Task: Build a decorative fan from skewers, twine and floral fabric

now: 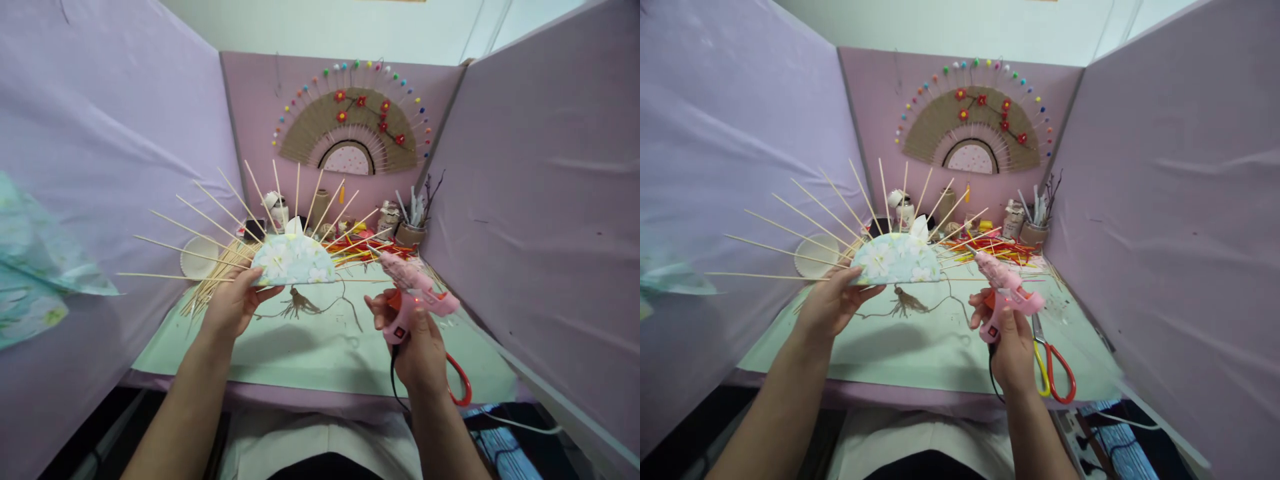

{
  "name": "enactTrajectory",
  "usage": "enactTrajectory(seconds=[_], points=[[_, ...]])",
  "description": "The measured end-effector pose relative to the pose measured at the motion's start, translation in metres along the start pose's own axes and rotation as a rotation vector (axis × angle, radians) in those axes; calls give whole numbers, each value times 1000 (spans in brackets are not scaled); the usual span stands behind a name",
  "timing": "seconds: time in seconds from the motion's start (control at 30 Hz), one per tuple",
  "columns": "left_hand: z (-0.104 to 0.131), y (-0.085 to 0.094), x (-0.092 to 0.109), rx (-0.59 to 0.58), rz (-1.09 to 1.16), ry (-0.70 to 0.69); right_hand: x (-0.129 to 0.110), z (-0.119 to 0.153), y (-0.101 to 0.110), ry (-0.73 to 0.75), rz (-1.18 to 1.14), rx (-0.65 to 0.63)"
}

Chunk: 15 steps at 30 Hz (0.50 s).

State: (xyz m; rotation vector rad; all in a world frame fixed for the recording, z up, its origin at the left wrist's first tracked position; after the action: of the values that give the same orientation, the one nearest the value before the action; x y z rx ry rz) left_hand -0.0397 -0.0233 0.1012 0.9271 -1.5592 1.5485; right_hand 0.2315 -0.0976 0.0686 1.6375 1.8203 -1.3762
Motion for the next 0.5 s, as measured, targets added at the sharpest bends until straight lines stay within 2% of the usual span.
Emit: enactTrajectory(seconds=[0.17,0.3,0.4,0.5], points=[[3,-12,19,-44,-102,-62,12,-2,-23,38,-91,-130],[3,-19,18,-38,-93,-31,13,-3,-44,38,-183,-229],[1,-13,12,-3,-84,-6,5,-9,-36,37,-213,-140],[-3,4,11,43,-64,-8,-8,-22,-1,46,-214,81]])
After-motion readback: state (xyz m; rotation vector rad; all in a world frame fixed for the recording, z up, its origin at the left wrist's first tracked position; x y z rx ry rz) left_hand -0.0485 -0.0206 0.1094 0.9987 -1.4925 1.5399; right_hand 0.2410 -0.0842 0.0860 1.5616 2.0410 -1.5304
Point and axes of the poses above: each hand's wrist, its own z-axis away from the middle knuckle, its own y-axis out of the back of the hand, x = y × z, the point moved 6 cm from there along -z, towards the middle knuckle, and after that the axes turned 5 degrees about y, right-handed, at the moved point
